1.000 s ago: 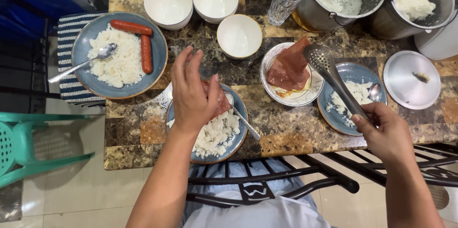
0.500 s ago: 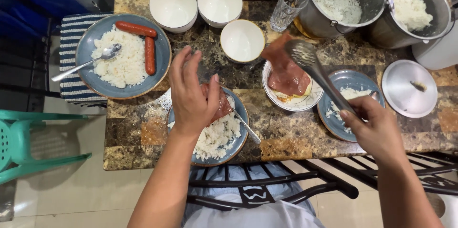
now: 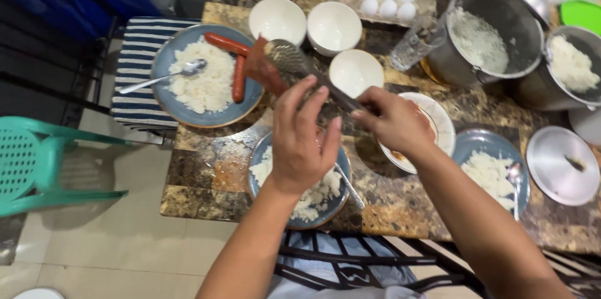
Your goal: Serving breakfast with rice, sausage, ham, and eggs into plates.
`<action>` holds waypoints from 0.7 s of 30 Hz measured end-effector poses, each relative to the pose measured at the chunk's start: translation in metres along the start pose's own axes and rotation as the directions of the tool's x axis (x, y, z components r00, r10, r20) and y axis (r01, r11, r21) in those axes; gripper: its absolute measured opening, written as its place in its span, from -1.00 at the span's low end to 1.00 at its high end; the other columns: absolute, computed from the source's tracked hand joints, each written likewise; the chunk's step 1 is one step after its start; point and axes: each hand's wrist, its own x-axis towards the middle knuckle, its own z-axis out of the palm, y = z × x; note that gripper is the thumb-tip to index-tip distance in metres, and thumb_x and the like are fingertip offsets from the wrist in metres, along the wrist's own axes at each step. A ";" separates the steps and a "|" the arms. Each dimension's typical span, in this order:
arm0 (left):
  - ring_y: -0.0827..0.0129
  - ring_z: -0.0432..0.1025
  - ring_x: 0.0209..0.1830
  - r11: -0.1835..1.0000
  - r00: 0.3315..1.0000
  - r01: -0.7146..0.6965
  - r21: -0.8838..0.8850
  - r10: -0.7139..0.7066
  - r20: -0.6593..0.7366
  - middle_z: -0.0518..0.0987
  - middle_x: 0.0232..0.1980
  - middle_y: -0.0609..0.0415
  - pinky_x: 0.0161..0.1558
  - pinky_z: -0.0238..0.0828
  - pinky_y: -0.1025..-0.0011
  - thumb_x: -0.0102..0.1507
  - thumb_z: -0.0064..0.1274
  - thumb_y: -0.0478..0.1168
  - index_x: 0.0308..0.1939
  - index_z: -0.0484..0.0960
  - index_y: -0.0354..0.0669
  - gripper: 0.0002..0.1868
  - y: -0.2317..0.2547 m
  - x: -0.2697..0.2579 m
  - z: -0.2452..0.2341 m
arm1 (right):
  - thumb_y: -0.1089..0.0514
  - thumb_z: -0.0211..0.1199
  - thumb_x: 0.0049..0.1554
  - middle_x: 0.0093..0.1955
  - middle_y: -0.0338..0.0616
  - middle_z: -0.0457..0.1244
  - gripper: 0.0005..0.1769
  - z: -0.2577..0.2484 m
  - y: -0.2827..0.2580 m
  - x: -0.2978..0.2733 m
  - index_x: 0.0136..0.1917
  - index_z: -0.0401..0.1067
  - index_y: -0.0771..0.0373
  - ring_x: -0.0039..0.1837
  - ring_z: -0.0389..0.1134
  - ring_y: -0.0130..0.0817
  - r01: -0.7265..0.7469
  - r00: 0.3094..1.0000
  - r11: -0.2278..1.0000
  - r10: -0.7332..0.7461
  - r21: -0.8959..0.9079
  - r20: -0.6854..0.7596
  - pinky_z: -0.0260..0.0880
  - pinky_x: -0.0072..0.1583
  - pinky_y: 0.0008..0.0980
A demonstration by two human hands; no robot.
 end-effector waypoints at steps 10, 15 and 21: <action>-0.06 0.33 0.43 0.999 0.997 0.044 0.026 -0.043 -0.059 0.35 0.40 -0.22 0.41 0.27 0.08 0.37 0.16 -0.29 0.39 0.29 -0.25 -0.44 -0.007 0.009 -0.008 | 0.05 0.35 0.07 -0.20 0.05 0.37 -0.70 0.066 -0.018 0.087 0.00 0.50 0.28 -0.12 0.38 -0.04 0.128 0.990 0.979 -0.117 -0.161 0.077 0.36 -0.07 -0.13; -0.05 0.32 0.43 0.997 0.996 0.066 0.042 -0.063 -0.055 0.35 0.40 -0.22 0.46 0.27 0.03 0.35 0.18 -0.29 0.39 0.29 -0.24 -0.43 -0.008 0.010 -0.008 | 0.05 0.18 0.11 -0.08 0.19 0.38 -0.74 0.068 -0.043 0.088 0.00 0.47 0.23 0.04 0.39 0.23 0.077 0.996 0.943 -0.084 -0.324 -0.007 0.37 0.03 0.06; -0.05 0.32 0.43 0.997 0.997 0.065 0.038 -0.062 -0.056 0.35 0.40 -0.21 0.46 0.26 0.03 0.34 0.18 -0.29 0.39 0.29 -0.22 -0.41 -0.008 0.010 -0.007 | 0.02 0.18 0.13 -0.09 0.16 0.39 -0.73 0.074 -0.033 0.093 0.00 0.44 0.23 0.01 0.41 0.21 0.171 0.985 0.942 -0.165 -0.289 0.045 0.38 0.01 0.03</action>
